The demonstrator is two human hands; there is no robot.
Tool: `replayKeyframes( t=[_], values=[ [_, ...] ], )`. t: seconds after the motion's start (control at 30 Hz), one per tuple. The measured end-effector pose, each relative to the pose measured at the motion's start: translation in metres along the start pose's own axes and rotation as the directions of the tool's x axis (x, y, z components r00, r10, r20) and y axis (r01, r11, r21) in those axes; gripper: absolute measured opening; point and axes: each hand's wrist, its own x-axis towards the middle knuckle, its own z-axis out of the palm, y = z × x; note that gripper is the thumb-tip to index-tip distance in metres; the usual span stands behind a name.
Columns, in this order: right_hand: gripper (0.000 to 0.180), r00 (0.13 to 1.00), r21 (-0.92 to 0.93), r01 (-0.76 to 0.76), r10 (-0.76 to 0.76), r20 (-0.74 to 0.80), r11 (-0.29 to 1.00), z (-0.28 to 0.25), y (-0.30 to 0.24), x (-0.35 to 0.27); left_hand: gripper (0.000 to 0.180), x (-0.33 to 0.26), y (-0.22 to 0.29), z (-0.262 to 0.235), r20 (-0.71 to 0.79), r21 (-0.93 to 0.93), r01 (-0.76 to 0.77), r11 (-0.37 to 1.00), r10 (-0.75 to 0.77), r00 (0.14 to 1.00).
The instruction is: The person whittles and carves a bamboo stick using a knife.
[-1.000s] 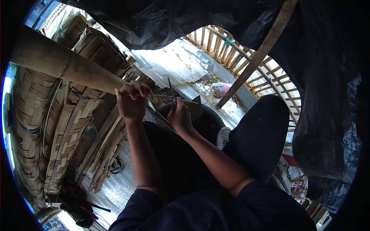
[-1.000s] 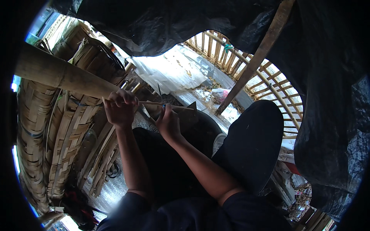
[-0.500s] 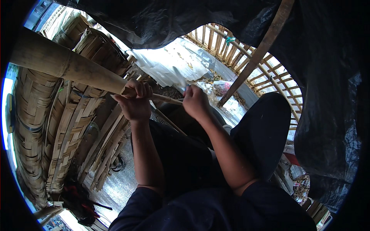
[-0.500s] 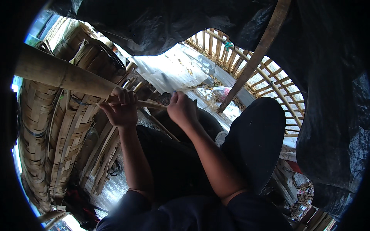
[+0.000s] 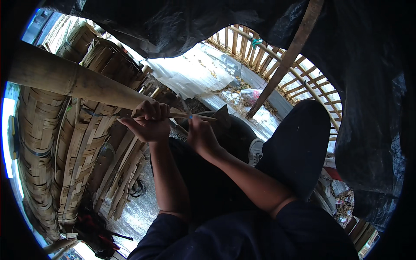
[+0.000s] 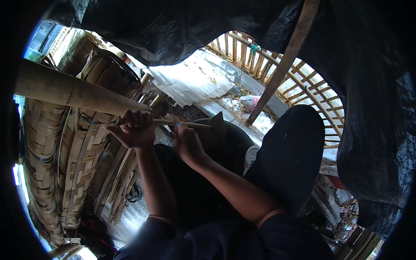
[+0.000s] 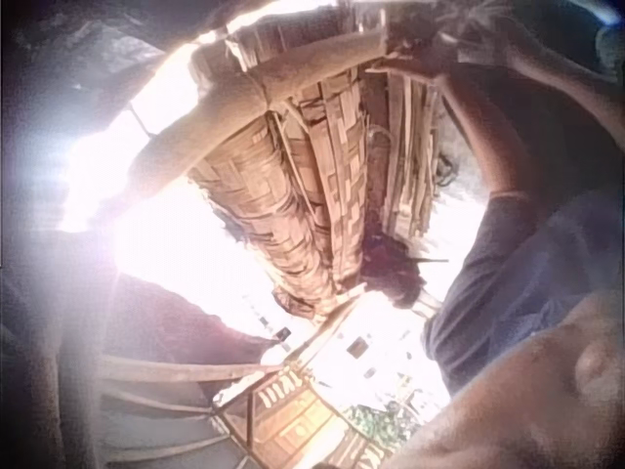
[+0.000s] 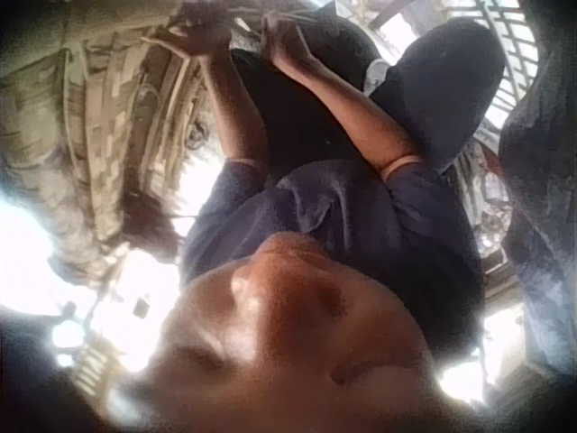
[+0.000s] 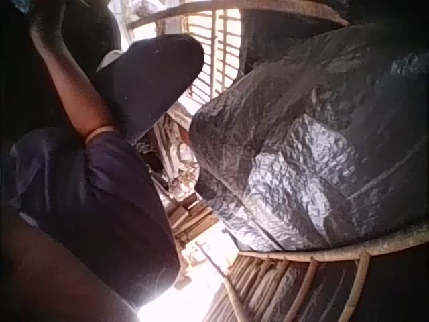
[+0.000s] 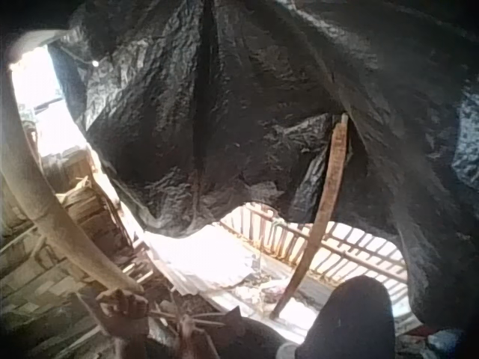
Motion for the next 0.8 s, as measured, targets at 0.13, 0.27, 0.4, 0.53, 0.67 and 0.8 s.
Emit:
replayKeyframes(
  t=[0.13,0.27,0.4,0.53,0.67,0.8],
  values=[
    [0.009,1.000,0.014,0.003,-0.002,-0.018,1.000,0.001,0.022,0.003,0.060,0.002,0.005,0.001,-0.072,0.005,0.096,0.995,-0.096,0.993],
    [0.014,0.999,0.033,-0.048,0.048,0.003,0.998,0.011,0.029,0.004,0.059,0.000,0.011,-0.017,-0.051,-0.007,0.078,0.997,-0.079,0.996],
    [0.017,0.999,0.040,0.032,-0.032,-0.005,0.999,0.018,0.004,0.001,0.059,-0.002,0.022,-0.022,-0.114,0.010,0.046,0.999,-0.044,0.992],
    [0.019,0.995,-0.092,-0.095,0.097,0.014,0.991,0.017,0.070,0.004,0.058,0.004,0.010,-0.018,-0.212,-0.054,0.031,0.998,-0.042,0.976],
    [0.022,1.000,0.095,-0.014,0.013,0.009,0.995,0.030,0.001,0.002,0.059,0.002,0.021,-0.028,-0.297,-0.009,-0.009,1.000,0.006,0.955],
    [0.021,0.999,0.024,-0.041,0.041,0.026,0.999,0.029,0.039,0.009,0.061,0.014,0.014,-0.011,-0.518,0.180,0.004,0.984,0.091,0.850]
  ],
)
